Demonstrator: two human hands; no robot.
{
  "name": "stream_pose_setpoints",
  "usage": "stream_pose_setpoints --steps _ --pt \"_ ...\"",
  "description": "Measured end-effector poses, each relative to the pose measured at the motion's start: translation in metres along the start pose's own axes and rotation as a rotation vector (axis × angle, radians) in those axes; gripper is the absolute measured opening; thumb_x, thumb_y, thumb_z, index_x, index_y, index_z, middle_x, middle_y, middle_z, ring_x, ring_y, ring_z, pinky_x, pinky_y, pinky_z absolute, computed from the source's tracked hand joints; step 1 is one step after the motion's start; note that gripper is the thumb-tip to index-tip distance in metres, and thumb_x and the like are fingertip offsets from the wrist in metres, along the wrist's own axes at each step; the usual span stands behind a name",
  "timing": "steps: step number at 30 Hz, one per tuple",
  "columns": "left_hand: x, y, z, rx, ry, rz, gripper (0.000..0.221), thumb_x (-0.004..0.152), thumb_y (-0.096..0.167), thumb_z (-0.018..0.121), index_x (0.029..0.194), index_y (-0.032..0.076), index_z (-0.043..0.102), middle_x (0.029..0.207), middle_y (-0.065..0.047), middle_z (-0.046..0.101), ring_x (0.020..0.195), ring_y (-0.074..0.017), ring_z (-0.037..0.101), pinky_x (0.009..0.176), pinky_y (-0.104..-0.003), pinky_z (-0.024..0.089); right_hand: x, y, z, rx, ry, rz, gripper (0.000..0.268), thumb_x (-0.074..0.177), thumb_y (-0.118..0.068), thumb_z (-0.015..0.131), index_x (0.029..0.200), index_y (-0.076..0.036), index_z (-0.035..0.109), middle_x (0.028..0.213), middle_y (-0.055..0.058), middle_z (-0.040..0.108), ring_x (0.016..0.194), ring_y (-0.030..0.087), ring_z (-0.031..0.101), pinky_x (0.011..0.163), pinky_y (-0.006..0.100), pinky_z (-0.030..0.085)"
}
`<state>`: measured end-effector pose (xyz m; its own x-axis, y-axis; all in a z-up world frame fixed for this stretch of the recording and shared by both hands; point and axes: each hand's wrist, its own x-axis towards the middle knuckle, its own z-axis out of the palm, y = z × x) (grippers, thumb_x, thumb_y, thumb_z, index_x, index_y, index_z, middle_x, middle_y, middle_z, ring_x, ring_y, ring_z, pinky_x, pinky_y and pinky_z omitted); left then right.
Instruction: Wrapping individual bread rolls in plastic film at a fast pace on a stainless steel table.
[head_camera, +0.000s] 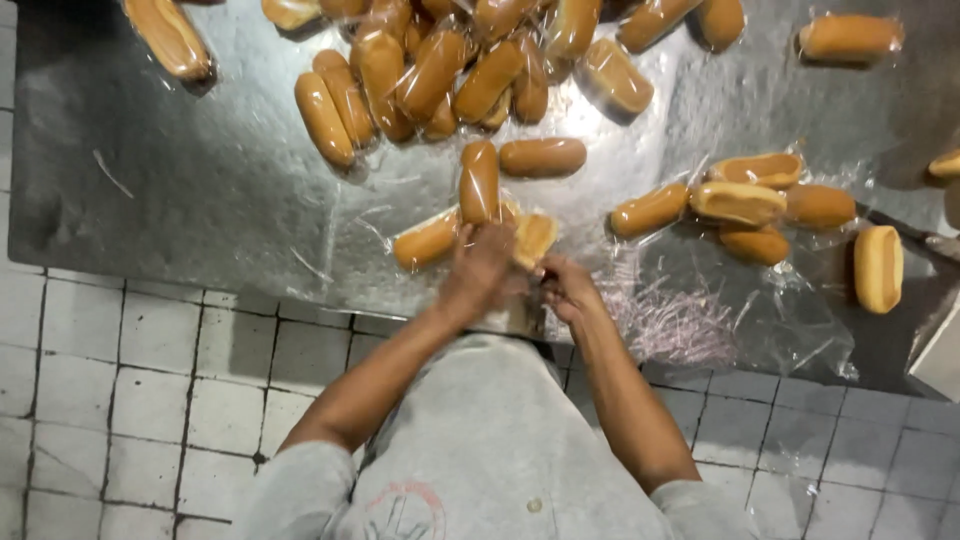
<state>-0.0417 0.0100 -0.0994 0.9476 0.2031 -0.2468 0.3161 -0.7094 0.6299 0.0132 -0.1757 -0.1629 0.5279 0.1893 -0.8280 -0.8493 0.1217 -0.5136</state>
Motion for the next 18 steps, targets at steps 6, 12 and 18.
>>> stream_pose_setpoints --steps 6,12,18 --pt "0.035 -0.038 -0.018 -0.184 0.067 0.180 0.031 0.096 0.022 0.066 0.125 0.011 0.068 0.118 -0.021 0.071 0.116 -0.0451 0.064 0.103 -0.065 0.047 0.075 -0.025 -0.043 -0.571 0.267 -0.375 0.038 0.085 -0.047 0.083 0.111 -0.022 0.070 0.094 0.000 0.072 0.087 0.014 0.063 0.069 0.031 0.046" --pt "0.025 -0.080 -0.102 -1.100 0.637 -0.198 0.094 0.100 0.052 0.075 0.161 0.006 0.020 0.164 -0.030 0.023 0.153 -0.0492 0.024 0.124 -0.060 0.029 0.049 -0.005 0.003 -1.274 -0.067 -0.162 0.050 0.078 -0.060 0.077 0.102 -0.016 0.079 0.100 0.015 0.075 0.101 0.035 0.071 0.085 0.044 0.054" --pt "0.023 -0.087 0.025 0.117 -0.020 0.576 0.074 0.062 0.007 0.085 0.133 0.004 0.063 0.135 -0.024 0.062 0.131 -0.0443 0.054 0.112 -0.056 0.043 -0.026 -0.042 0.003 -0.507 -0.237 0.077 0.008 0.092 -0.019 0.064 0.095 -0.012 0.062 0.069 -0.001 0.060 0.038 0.002 0.031 0.032 0.015 0.022"
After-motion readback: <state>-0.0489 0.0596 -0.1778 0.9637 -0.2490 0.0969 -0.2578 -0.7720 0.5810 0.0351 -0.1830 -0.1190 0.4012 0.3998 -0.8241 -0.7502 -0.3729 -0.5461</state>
